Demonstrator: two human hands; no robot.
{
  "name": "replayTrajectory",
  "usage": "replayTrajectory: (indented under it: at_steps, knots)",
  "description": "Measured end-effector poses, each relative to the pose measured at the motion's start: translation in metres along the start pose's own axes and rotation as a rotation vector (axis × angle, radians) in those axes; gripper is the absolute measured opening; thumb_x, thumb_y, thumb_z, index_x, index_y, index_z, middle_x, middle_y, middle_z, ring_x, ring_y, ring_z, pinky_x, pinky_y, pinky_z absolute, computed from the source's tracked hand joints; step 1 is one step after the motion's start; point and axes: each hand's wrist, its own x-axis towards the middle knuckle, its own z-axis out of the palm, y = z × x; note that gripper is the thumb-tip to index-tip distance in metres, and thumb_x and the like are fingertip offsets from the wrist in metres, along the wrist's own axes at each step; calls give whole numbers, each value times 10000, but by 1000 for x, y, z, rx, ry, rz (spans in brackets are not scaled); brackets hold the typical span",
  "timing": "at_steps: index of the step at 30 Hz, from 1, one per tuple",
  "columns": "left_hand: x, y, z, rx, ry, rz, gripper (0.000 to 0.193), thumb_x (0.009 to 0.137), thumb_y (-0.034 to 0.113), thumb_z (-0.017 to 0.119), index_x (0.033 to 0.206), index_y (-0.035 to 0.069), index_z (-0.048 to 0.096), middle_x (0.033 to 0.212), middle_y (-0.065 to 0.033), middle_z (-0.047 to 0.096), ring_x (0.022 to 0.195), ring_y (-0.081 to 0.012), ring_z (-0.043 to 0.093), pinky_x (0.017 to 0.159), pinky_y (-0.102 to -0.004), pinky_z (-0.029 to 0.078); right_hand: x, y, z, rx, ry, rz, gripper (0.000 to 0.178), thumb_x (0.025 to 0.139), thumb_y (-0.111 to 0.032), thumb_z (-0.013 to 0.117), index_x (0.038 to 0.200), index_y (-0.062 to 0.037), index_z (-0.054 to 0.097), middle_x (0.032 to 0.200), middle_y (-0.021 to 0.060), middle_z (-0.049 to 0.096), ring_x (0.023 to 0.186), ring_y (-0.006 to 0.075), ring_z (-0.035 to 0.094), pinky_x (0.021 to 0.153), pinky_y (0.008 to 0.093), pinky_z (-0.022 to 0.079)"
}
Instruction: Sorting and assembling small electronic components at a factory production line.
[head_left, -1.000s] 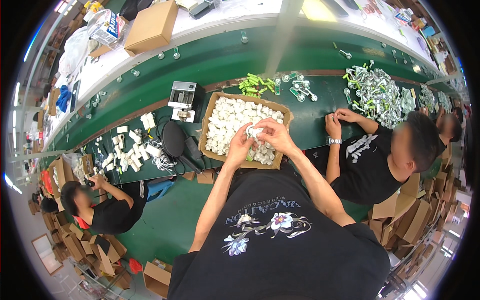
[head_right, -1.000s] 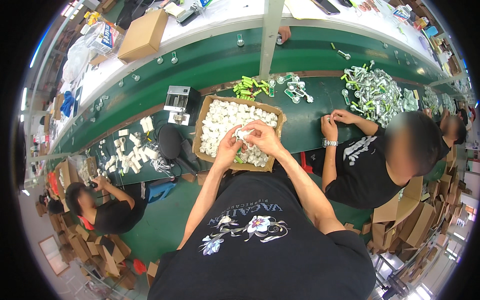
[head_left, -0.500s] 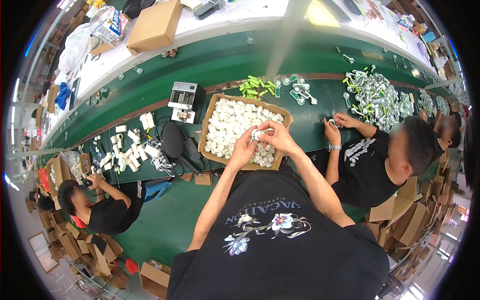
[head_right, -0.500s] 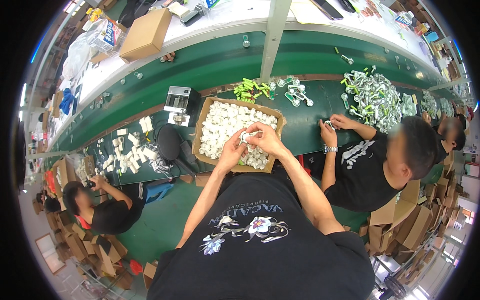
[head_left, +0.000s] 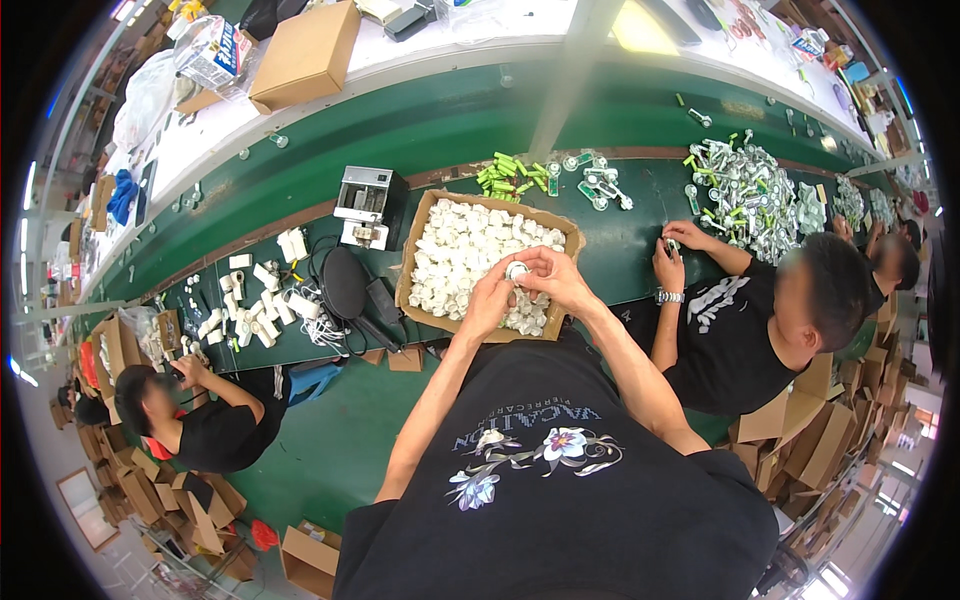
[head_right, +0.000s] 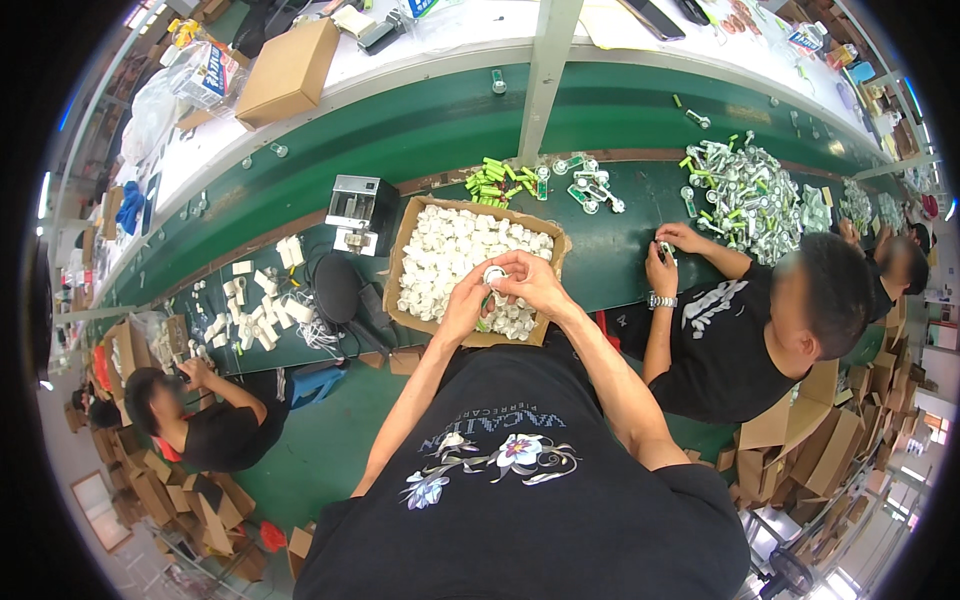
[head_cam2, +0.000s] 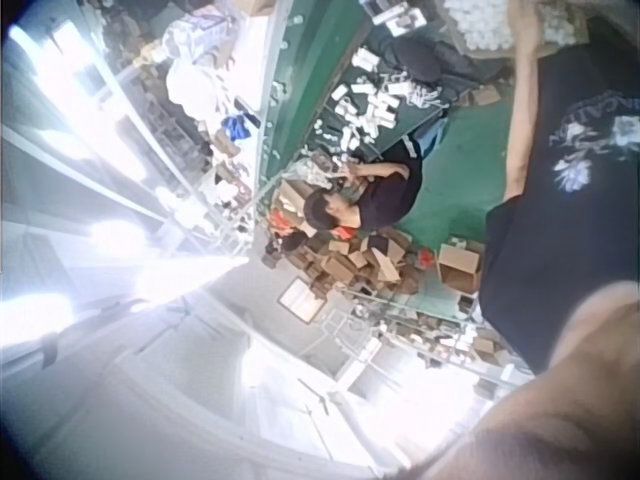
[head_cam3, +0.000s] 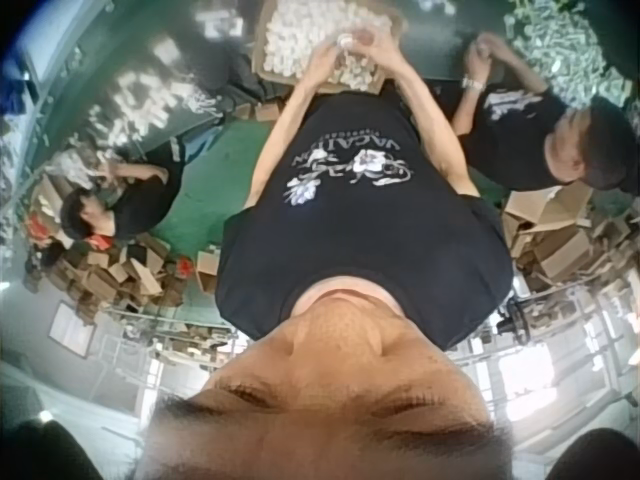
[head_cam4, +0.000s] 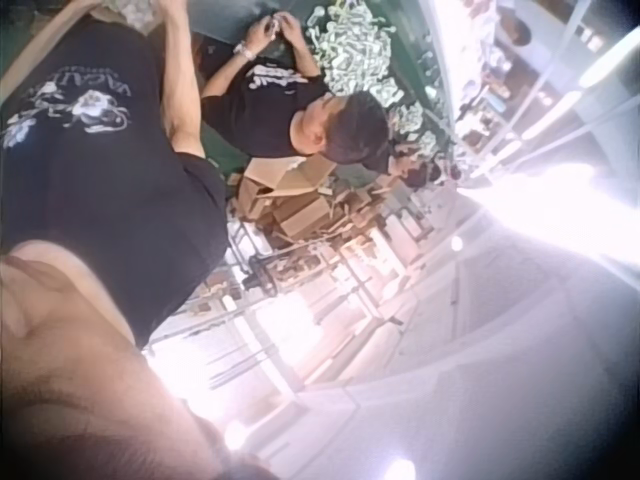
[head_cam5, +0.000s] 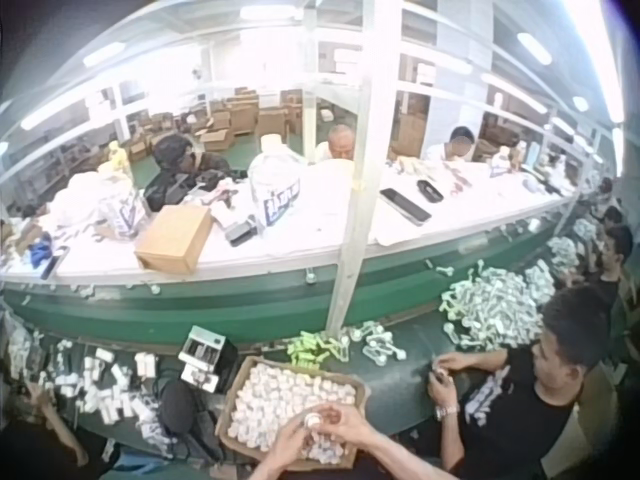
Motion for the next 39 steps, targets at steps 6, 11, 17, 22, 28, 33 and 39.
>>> replayTrajectory:
  at_steps: [6, 11, 17, 22, 28, 33, 39]
  knots:
    - [-1, 4, 1, -35, -4, -31, 590, 985, 88, 457, 1565, 93, 568, 874, -20, 672, 692, -85, 587, 600, -271, 473, 0, 5, 0, 13, -2, -33, 397, 969, -76, 792, 1319, 32, 638, 1025, 70, 753, 785, 95, 669, 659, 259, 547]
    - [-3, 11, 2, -33, -30, -24, 520, 1067, 230, 461, 1556, 91, 572, 884, -37, 694, 696, -99, 595, 606, -291, 481, 1, 15, -2, 27, 21, -40, 402, 966, -74, 791, 1328, 29, 649, 995, 58, 748, 770, 85, 659, 654, 251, 535]
    - [-2, 2, 10, 382, 118, 64, 683, 1080, 599, 542, 1485, 52, 596, 745, -132, 699, 738, -258, 715, 659, -427, 526, 3, 26, -1, -82, 17, -57, 408, 989, -70, 755, 1368, 23, 636, 1022, 42, 733, 835, 89, 668, 719, 273, 562]
    - [-2, -4, 8, 537, 191, 138, 742, 1037, 668, 586, 1451, 53, 608, 688, -162, 691, 721, -364, 741, 666, -477, 532, -2, 25, 8, -44, -2, -92, 390, 1001, -57, 704, 1375, 23, 629, 1038, 58, 729, 876, 103, 676, 748, 291, 571]
    - [-4, 1, 12, 491, 162, 82, 723, 1036, 667, 590, 1409, 49, 627, 685, -157, 699, 715, -376, 741, 673, -486, 539, -3, 26, 6, 27, -35, -66, 375, 1002, -44, 693, 1363, 34, 624, 1032, 67, 730, 855, 120, 687, 719, 302, 582]
    - [-4, 1, 14, 545, 179, 65, 674, 1069, 643, 541, 1373, 49, 639, 742, -189, 738, 760, -391, 760, 695, -494, 559, -4, 28, 12, 13, 43, -81, 350, 1010, -37, 688, 1346, 37, 625, 1030, 71, 728, 835, 121, 689, 662, 295, 584]
    - [0, -10, 13, 511, 222, 87, 685, 1127, 637, 377, 1336, 47, 655, 744, -178, 737, 781, -354, 761, 714, -467, 562, -10, 22, 32, -24, 141, -169, 298, 1038, -54, 692, 1316, 29, 623, 1006, 75, 718, 806, 123, 696, 650, 290, 580]
